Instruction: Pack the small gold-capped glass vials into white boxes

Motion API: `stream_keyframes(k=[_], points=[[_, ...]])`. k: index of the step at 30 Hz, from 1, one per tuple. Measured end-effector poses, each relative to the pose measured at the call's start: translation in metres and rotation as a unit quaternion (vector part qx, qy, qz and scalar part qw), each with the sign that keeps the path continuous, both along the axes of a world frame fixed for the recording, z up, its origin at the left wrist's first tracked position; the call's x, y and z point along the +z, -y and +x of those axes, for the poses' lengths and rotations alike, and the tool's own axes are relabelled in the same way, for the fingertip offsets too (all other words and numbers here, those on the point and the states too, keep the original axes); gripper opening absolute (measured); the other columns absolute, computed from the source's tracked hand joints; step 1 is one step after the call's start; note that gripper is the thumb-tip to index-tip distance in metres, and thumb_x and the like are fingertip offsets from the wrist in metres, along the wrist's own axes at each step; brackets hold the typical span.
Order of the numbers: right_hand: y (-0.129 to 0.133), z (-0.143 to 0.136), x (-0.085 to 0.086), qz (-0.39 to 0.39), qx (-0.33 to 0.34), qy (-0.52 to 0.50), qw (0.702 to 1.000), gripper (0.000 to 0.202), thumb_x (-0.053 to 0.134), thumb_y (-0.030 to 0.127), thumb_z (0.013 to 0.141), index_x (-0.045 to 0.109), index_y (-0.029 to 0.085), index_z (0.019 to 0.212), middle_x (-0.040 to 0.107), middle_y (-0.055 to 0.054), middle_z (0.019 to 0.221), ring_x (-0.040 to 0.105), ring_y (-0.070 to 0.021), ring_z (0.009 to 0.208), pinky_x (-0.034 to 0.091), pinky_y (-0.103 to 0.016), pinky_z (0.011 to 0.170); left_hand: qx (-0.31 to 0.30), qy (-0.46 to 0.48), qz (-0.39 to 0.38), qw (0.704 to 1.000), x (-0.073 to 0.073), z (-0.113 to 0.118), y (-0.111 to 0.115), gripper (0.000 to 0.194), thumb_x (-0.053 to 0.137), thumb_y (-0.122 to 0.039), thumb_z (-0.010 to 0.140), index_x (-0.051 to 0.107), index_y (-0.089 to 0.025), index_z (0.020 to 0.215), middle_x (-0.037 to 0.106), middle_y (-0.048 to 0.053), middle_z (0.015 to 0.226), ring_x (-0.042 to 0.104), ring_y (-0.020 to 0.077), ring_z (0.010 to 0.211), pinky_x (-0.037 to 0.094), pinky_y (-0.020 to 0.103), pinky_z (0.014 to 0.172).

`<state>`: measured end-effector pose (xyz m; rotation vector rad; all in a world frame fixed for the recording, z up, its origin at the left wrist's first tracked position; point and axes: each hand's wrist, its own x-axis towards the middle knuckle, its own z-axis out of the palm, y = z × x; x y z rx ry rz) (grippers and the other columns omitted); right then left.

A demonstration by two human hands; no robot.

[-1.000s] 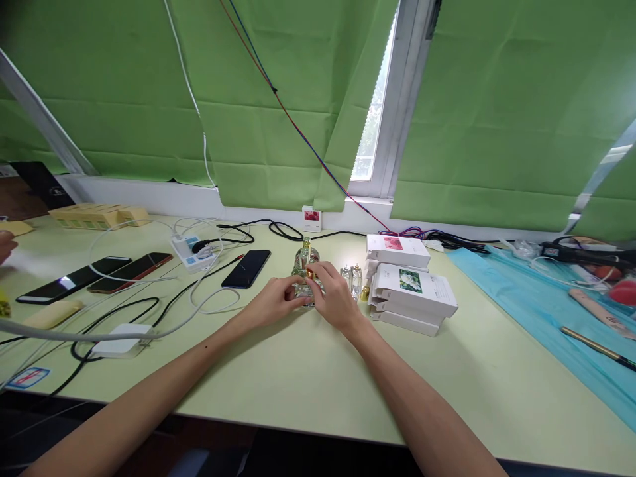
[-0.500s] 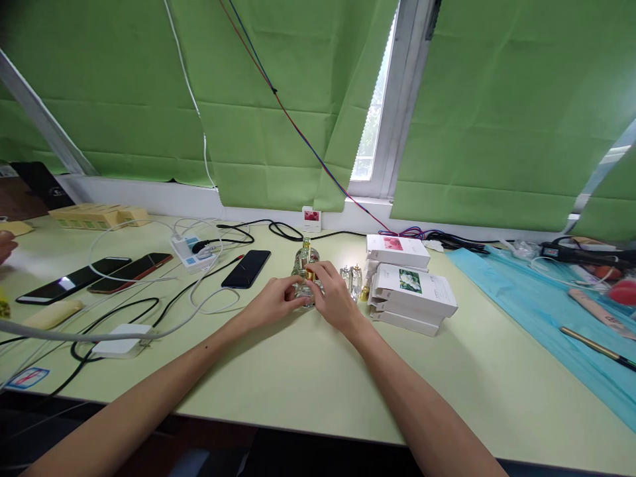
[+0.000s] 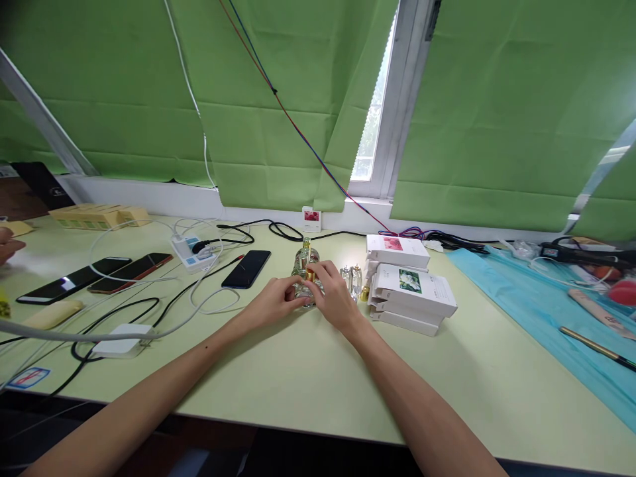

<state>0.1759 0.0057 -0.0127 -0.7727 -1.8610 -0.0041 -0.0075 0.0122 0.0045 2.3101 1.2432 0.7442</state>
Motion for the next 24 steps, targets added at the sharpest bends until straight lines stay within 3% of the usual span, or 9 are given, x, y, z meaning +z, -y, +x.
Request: stream_keyframes(k=[6, 14, 24], points=[[0.0005, -0.0007, 0.001, 0.001, -0.007, -0.002, 1.0, 0.02, 0.058, 0.019, 0.097, 0.058, 0.024, 0.117, 0.061, -0.008, 0.101, 0.064, -0.0205, 0.086, 0.057, -0.036, 0.078, -0.003, 0.001, 0.0, 1.0, -0.0009, -0.0008, -0.0014, 0.027, 0.061, -0.046, 0.087, 0.063, -0.02, 0.088, 0.046, -0.006, 0.054, 0.042, 0.0136, 0.053, 0.026, 0.026, 0.052], [0.0045, 0.0011, 0.003, -0.02, 0.017, 0.001, 1.0, 0.023, 0.051, 0.018, 0.099, 0.056, 0.023, 0.121, 0.067, -0.01, 0.109, 0.067, -0.0233, 0.101, 0.057, -0.04, 0.087, -0.007, 0.004, -0.004, 1.0, 0.0003, -0.001, -0.0005, 0.03, 0.062, -0.048, 0.087, 0.066, -0.019, 0.093, 0.048, -0.005, 0.056, 0.044, 0.0139, 0.054, 0.028, 0.026, 0.053], [0.0009, 0.0017, -0.0005, -0.037, 0.014, -0.015, 0.999, 0.021, 0.054, 0.02, 0.099, 0.06, 0.022, 0.118, 0.071, -0.009, 0.107, 0.069, -0.0228, 0.099, 0.058, -0.038, 0.084, -0.013, 0.006, -0.006, 1.0, 0.0028, -0.0007, 0.0007, 0.037, 0.062, -0.054, 0.086, 0.068, -0.018, 0.097, 0.048, -0.005, 0.054, 0.044, 0.0138, 0.053, 0.026, 0.026, 0.052]])
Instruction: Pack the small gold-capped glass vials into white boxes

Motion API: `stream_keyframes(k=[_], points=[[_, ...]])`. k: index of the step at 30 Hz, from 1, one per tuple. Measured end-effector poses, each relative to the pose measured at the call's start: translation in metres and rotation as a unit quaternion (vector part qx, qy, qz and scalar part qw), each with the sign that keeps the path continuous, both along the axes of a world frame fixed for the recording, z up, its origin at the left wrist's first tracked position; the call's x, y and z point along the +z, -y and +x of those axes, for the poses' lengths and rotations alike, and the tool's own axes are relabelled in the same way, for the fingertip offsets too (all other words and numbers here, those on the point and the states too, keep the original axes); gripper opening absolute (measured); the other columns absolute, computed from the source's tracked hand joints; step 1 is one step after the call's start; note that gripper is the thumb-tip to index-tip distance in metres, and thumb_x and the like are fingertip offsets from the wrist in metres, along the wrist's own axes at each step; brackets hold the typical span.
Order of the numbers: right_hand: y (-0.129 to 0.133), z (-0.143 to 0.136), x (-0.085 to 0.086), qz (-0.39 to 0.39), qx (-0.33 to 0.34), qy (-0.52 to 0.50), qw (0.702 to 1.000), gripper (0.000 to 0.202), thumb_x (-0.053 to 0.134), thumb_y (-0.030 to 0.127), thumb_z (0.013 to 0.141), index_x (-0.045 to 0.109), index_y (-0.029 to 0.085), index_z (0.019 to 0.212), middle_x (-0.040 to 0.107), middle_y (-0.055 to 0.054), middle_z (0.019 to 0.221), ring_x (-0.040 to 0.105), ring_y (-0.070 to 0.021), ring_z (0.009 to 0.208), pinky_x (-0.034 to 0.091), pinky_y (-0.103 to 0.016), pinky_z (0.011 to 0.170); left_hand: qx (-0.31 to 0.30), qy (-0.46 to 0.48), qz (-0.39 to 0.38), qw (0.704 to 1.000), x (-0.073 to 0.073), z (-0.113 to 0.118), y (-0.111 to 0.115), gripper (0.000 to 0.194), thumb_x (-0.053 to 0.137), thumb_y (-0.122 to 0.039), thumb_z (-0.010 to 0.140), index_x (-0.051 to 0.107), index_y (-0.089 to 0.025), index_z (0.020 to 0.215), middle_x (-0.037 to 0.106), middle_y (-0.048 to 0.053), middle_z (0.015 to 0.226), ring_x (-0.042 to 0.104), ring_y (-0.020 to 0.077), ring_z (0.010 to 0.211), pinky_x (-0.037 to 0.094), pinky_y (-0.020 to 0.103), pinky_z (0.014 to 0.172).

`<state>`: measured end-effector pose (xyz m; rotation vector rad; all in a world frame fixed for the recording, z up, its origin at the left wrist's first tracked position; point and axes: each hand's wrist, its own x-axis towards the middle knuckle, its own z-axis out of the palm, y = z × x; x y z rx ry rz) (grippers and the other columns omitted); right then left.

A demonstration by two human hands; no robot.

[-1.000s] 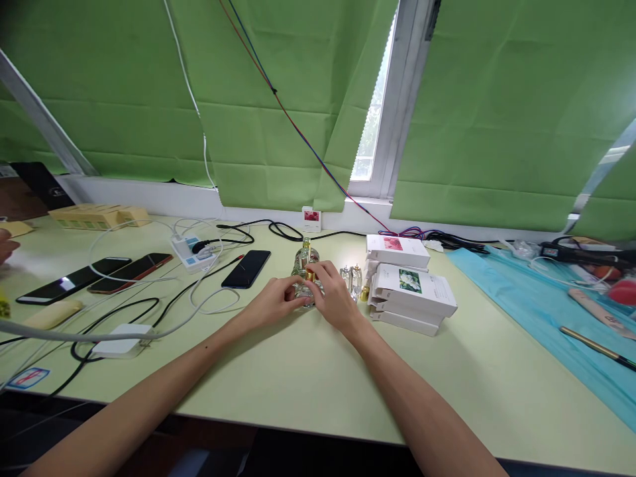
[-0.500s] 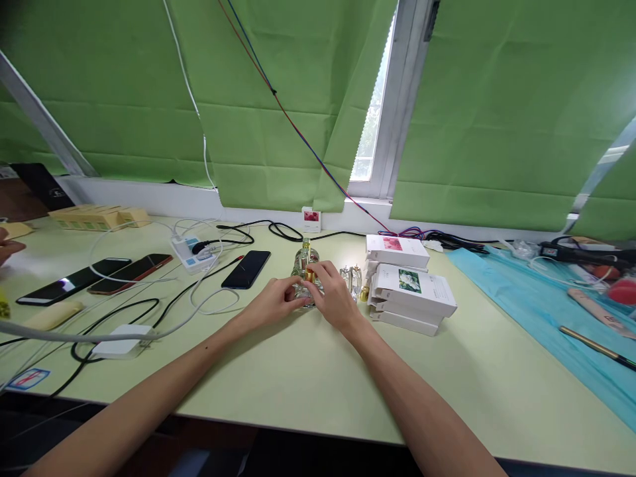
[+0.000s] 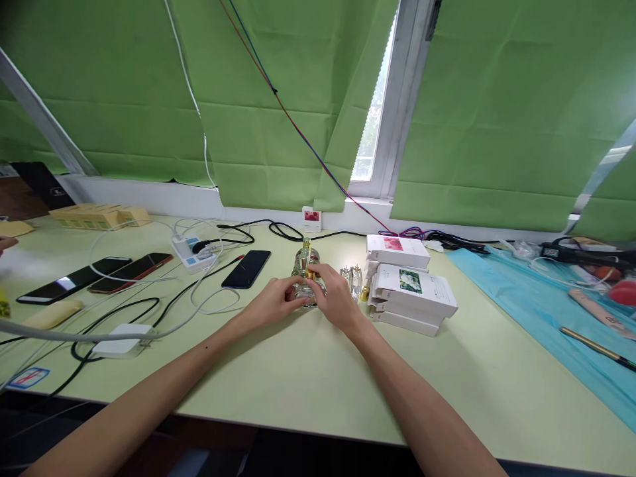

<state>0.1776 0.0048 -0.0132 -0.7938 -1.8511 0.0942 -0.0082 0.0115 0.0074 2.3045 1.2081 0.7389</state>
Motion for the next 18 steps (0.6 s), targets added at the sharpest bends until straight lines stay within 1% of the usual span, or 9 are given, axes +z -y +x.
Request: stream_keyframes(k=[6, 11, 18], points=[[-0.0011, 0.0002, -0.0009, 0.014, -0.008, 0.002, 1.0, 0.02, 0.053, 0.025, 0.1, 0.061, 0.022, 0.118, 0.071, -0.009, 0.102, 0.07, -0.023, 0.096, 0.059, -0.039, 0.081, 0.008, 0.005, -0.006, 1.0, 0.0002, -0.0001, 0.0004, 0.034, 0.063, -0.048, 0.085, 0.069, -0.018, 0.098, 0.05, -0.004, 0.055, 0.045, 0.0141, 0.053, 0.027, 0.026, 0.052], [-0.0037, -0.0001, -0.0035, 0.025, -0.016, -0.003, 1.0, 0.018, 0.056, 0.025, 0.099, 0.061, 0.021, 0.115, 0.071, -0.009, 0.1, 0.07, -0.0224, 0.092, 0.059, -0.037, 0.078, 0.003, 0.002, -0.009, 1.0, 0.0005, 0.0001, 0.0005, 0.036, 0.063, -0.05, 0.085, 0.069, -0.018, 0.099, 0.05, -0.005, 0.055, 0.046, 0.0141, 0.053, 0.028, 0.026, 0.053], [-0.0036, -0.0016, -0.0037, 0.038, -0.029, -0.004, 0.999, 0.012, 0.059, 0.025, 0.097, 0.06, 0.021, 0.108, 0.07, -0.007, 0.095, 0.069, -0.0221, 0.087, 0.058, -0.036, 0.074, 0.008, -0.002, -0.005, 1.0, -0.0014, 0.0006, -0.0004, 0.031, 0.063, -0.048, 0.086, 0.066, -0.018, 0.093, 0.05, -0.004, 0.055, 0.045, 0.014, 0.053, 0.027, 0.027, 0.052]])
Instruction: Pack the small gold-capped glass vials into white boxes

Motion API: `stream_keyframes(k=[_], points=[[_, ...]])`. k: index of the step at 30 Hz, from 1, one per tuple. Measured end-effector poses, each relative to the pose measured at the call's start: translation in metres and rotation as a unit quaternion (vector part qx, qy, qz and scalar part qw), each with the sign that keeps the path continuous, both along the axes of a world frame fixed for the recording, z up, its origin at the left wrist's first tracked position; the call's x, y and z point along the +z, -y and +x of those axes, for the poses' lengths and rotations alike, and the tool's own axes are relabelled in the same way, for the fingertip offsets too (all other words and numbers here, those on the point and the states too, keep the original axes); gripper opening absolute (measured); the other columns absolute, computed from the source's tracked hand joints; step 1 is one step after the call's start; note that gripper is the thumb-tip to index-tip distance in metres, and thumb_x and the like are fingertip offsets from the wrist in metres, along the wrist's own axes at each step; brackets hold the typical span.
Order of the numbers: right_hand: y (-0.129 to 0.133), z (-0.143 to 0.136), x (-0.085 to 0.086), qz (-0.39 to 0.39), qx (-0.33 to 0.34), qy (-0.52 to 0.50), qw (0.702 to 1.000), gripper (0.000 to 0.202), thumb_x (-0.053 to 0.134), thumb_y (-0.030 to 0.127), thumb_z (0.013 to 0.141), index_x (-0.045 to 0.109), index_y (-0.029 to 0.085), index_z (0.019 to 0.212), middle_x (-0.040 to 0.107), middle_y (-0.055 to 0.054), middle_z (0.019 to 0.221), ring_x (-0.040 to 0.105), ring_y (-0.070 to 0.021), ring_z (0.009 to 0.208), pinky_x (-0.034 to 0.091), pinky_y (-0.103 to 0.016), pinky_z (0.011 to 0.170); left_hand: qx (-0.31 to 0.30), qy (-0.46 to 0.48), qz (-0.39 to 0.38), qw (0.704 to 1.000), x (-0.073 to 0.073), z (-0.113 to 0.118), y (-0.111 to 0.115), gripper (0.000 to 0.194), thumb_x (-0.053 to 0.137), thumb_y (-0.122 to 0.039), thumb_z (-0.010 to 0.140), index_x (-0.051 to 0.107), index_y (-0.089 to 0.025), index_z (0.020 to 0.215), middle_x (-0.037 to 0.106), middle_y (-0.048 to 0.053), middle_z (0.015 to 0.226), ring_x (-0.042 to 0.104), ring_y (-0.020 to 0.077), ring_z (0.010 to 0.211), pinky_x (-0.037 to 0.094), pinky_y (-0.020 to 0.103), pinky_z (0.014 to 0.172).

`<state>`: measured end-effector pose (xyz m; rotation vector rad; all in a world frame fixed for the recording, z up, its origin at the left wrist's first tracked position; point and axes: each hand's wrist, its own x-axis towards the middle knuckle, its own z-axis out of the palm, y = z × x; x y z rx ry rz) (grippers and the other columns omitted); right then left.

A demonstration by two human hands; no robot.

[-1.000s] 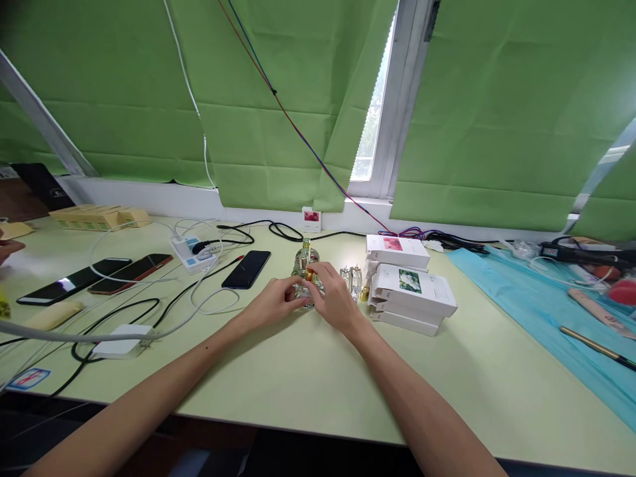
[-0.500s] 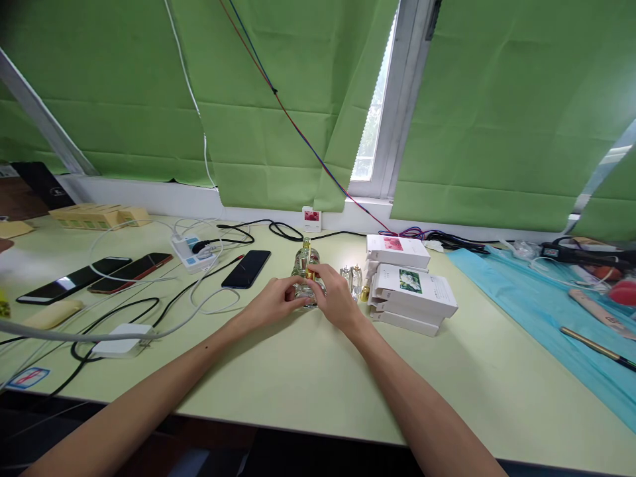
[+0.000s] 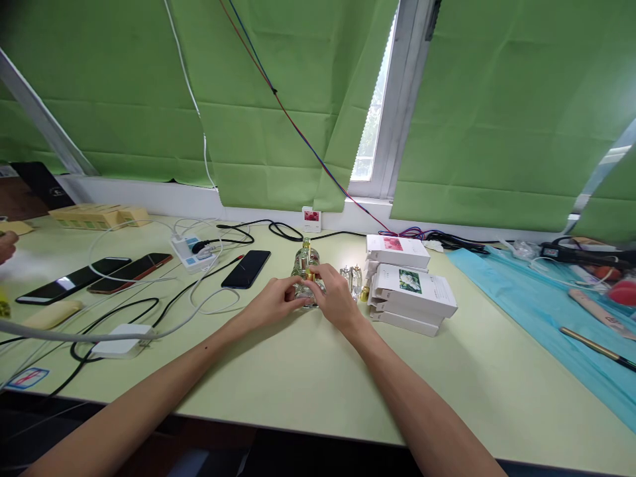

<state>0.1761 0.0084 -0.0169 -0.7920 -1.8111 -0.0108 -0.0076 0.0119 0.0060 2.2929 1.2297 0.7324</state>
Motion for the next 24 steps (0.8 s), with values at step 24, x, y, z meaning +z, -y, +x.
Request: stream_keyframes(k=[24], points=[[0.0062, -0.0002, 0.0033, -0.033, 0.049, 0.025, 0.998, 0.035, 0.042, 0.017, 0.102, 0.054, 0.027, 0.133, 0.068, -0.01, 0.12, 0.067, -0.0221, 0.108, 0.057, -0.04, 0.089, 0.002, 0.004, -0.003, 1.0, 0.0023, 0.0008, 0.0013, 0.032, 0.061, -0.05, 0.085, 0.064, -0.018, 0.087, 0.05, -0.004, 0.056, 0.044, 0.0141, 0.053, 0.027, 0.027, 0.052]])
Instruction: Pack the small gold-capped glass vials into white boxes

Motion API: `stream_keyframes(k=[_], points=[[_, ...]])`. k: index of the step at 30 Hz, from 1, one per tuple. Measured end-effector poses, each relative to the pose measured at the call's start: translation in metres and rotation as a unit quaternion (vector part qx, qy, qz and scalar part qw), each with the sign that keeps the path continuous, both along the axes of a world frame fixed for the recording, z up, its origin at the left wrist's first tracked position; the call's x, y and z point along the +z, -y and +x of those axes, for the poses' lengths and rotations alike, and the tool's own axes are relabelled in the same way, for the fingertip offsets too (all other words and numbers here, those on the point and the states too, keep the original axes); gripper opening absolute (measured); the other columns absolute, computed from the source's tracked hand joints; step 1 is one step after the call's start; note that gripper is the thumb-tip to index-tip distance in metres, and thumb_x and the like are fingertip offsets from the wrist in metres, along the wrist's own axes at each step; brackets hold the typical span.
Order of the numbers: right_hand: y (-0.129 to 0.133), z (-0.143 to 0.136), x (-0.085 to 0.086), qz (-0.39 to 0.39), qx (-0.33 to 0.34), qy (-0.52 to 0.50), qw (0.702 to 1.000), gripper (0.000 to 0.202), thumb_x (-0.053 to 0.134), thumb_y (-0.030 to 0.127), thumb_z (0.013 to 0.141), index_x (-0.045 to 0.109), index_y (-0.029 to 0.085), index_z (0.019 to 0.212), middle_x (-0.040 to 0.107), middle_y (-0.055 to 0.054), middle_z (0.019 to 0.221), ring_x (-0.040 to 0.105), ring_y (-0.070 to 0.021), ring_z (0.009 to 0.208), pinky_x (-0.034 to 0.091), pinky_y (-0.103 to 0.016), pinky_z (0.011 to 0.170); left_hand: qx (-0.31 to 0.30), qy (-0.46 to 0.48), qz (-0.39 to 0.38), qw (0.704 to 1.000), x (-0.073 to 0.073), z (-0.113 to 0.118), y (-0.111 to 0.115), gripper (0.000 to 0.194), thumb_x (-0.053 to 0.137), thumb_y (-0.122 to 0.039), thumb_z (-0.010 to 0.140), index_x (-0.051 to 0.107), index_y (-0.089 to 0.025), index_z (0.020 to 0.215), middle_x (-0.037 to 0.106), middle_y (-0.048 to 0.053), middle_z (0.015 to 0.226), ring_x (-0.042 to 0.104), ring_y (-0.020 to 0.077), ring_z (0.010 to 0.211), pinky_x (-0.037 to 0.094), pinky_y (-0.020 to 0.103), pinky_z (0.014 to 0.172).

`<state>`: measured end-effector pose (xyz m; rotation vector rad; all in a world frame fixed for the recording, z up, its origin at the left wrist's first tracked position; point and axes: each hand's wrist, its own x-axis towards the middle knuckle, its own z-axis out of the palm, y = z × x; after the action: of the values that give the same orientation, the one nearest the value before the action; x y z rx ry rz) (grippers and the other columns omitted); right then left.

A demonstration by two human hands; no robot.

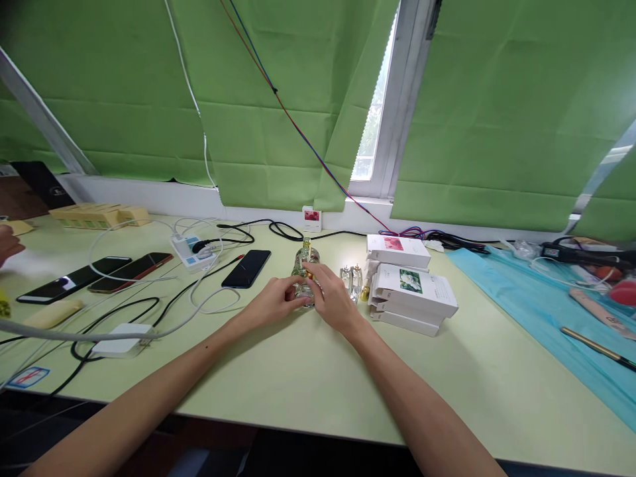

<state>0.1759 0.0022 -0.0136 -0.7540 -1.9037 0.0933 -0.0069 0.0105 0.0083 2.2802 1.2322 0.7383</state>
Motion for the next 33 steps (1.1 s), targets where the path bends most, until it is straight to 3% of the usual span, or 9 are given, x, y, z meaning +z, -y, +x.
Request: stream_keyframes(k=[13, 33], points=[[-0.0018, 0.0, -0.0001, -0.004, -0.015, -0.007, 1.0, 0.027, 0.047, 0.019, 0.101, 0.061, 0.024, 0.123, 0.07, -0.01, 0.109, 0.068, -0.0225, 0.102, 0.057, -0.038, 0.085, -0.006, -0.006, 0.013, 1.0, -0.0019, -0.0008, -0.0013, 0.035, 0.062, -0.052, 0.086, 0.068, -0.018, 0.095, 0.05, -0.005, 0.055, 0.045, 0.0137, 0.053, 0.028, 0.026, 0.053], [-0.0031, -0.001, -0.0014, 0.017, -0.046, -0.025, 0.998, 0.019, 0.058, 0.022, 0.097, 0.064, 0.023, 0.116, 0.072, -0.008, 0.102, 0.07, -0.0218, 0.092, 0.058, -0.036, 0.081, -0.004, -0.012, 0.01, 1.0, -0.0025, -0.001, -0.0015, 0.029, 0.061, -0.047, 0.086, 0.064, -0.019, 0.09, 0.053, -0.004, 0.057, 0.047, 0.0143, 0.054, 0.027, 0.027, 0.053]])
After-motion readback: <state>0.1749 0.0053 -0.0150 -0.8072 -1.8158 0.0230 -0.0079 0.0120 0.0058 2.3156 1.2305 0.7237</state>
